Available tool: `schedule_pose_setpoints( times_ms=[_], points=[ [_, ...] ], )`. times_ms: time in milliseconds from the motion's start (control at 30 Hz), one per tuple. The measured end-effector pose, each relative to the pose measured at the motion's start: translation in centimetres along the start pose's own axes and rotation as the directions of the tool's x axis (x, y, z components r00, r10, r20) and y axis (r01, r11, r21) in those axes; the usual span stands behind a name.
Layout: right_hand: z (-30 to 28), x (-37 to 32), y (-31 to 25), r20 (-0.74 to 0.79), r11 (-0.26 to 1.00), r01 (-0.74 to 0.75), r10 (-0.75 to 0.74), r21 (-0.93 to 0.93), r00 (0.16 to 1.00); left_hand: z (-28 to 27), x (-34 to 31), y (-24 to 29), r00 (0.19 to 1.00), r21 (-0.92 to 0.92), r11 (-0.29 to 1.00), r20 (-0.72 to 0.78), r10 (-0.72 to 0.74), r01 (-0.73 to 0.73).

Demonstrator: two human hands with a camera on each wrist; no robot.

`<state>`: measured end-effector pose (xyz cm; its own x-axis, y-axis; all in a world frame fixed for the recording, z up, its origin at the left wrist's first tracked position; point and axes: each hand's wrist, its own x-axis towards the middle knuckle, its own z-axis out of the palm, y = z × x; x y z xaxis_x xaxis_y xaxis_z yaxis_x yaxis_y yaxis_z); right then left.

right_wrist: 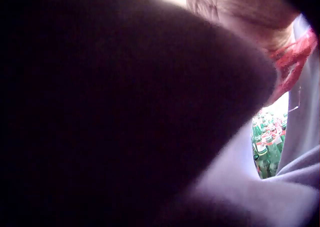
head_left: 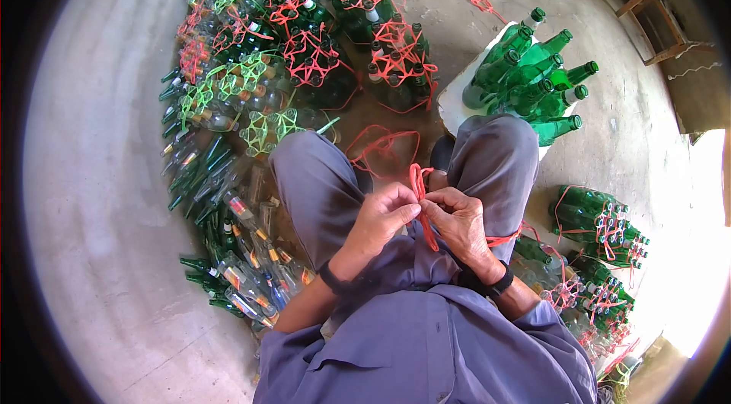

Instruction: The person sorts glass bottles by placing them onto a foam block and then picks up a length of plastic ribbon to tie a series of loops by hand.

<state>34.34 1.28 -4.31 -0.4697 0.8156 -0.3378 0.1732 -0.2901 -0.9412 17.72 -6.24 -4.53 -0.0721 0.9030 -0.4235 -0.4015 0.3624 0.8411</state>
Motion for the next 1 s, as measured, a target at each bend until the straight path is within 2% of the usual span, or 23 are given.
schedule_pose_setpoints(
  times_ms=[100, 167, 300, 400, 800, 867, 1000],
  points=[
    [0.1, 0.1, 0.5, -0.001, 0.998, 0.043, -0.043, -0.047, 0.999, 0.2, 0.1, -0.3, 1.0, 0.026, 1.0, -0.018, 0.003, -0.003],
    [0.1, 0.2, 0.9, -0.002, 0.996, 0.063, -0.063, -0.066, 0.998, 0.6, 0.2, -0.3, 0.995, 0.012, 0.999, -0.092, 0.035, -0.034],
    [0.4, 0.3, 1.0, -0.006, 0.991, 0.109, -0.11, -0.081, 0.994, 0.6, 0.5, -0.6, 0.994, -0.016, 0.998, -0.098, 0.051, -0.053],
    [0.5, 0.2, 0.6, 0.001, 0.99, 0.104, -0.104, -0.1, 0.995, 0.3, 0.5, -0.6, 0.997, -0.005, 1.0, -0.081, 0.007, -0.007],
    [0.2, 0.6, 0.6, 0.001, 0.997, -0.069, 0.069, -0.047, 0.998, 0.0, 0.8, -1.4, 0.994, -0.12, 0.992, -0.111, 0.022, -0.036],
    [-0.1, 0.7, 0.2, 0.023, 0.991, -0.136, 0.136, -0.019, 0.99, 0.1, 0.8, -1.4, 0.988, -0.137, 0.989, -0.149, 0.028, -0.049],
    [-0.1, 0.9, 0.2, 0.052, 0.993, -0.112, 0.11, 0.044, 0.993, 0.2, 0.7, -1.0, 0.991, -0.116, 0.993, -0.137, 0.011, -0.027]
  ],
)
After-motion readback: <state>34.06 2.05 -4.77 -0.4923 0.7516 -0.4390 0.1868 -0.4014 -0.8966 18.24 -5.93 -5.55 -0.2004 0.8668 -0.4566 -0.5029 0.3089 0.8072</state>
